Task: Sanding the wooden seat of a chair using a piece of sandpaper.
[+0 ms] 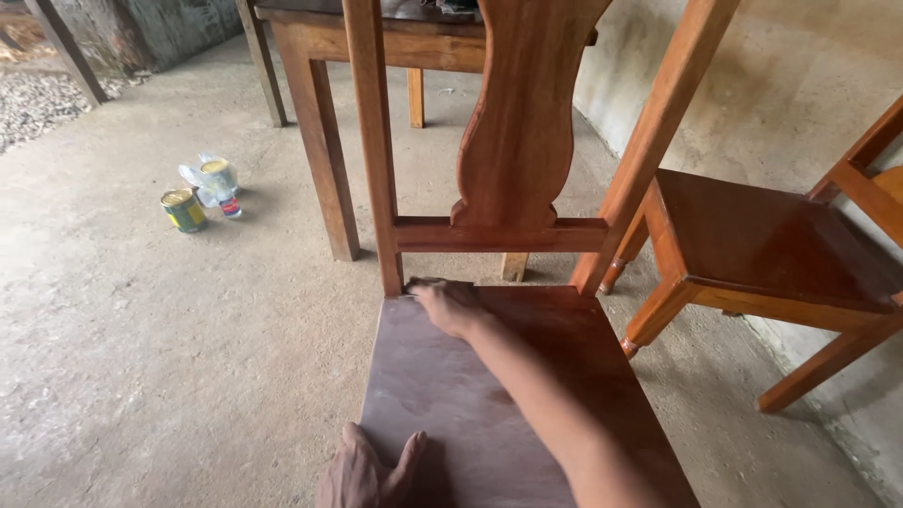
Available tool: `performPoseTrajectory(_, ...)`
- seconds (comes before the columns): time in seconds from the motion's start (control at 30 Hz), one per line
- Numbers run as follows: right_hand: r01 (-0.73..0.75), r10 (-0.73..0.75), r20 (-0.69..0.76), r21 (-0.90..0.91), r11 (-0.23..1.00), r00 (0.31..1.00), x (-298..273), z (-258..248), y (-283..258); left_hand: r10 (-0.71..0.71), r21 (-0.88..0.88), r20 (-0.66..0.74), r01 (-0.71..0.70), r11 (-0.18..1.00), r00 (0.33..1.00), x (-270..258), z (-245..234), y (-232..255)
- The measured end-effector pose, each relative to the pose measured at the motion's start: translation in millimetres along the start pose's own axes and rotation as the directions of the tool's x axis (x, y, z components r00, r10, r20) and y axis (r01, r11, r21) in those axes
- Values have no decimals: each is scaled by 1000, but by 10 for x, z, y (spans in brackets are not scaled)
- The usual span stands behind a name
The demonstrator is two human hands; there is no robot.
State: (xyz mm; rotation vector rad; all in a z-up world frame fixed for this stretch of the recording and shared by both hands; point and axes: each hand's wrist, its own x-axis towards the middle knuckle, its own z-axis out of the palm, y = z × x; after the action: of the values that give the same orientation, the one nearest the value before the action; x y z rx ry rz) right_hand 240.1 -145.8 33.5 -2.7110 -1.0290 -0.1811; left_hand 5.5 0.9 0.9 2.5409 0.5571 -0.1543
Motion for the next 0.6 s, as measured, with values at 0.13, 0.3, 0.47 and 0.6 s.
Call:
performPoseTrajectory(0.13,9,-8,15,-16,1000,1000,-66,150,176,9,-22,-3,-9,1000,1000,58,180,-113)
performPoseTrajectory(0.3,410,-434,-431,-152,899,791,8,629,553,-18,11,-61,18,1000,998,-12,81,-30)
performPoseTrajectory(0.47,151,-144,-104,69,986,984,128,416,334,-21,-9,-44,20,1000,999,15,128,-68)
performPoseTrajectory(0.6,459,-404,-304,132,879,862,239,547,547,-56,8,-50,56,998,997,41,189,-92)
